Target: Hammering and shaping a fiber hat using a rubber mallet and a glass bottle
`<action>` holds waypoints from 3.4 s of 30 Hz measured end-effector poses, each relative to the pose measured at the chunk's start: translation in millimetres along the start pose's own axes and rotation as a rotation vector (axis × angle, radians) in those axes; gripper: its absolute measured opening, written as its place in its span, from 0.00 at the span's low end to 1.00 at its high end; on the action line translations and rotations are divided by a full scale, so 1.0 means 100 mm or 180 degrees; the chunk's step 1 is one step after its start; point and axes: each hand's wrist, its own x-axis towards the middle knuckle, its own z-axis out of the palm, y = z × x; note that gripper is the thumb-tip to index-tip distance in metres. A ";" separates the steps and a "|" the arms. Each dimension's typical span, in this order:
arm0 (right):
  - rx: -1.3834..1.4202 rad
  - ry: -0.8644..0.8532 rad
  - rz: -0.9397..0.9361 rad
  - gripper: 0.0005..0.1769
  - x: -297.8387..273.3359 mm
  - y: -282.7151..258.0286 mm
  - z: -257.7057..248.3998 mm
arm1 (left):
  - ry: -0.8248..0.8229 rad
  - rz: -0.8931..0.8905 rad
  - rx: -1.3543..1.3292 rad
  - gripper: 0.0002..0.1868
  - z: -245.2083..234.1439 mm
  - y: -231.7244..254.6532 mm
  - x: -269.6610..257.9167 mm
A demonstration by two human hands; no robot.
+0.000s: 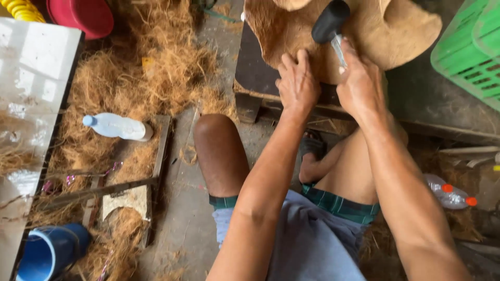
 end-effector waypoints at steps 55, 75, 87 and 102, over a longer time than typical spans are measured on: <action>0.0485 0.0711 -0.0299 0.39 -0.68 0.00 0.19 | 0.0142 0.0024 -0.0878 0.60 0.05 -0.14 0.00; 0.1543 0.0636 0.1044 0.34 -0.76 -0.03 0.60 | 0.0080 0.0285 -0.0753 0.36 0.22 -0.26 0.07; 0.1168 0.1138 0.0541 0.34 -1.11 0.09 0.86 | 0.0224 0.0296 -0.0801 0.38 0.29 -0.32 0.08; 0.0137 -0.0378 0.0286 0.45 -0.21 -0.07 -0.18 | 0.0281 0.0317 -0.0331 0.34 0.19 -0.17 -0.03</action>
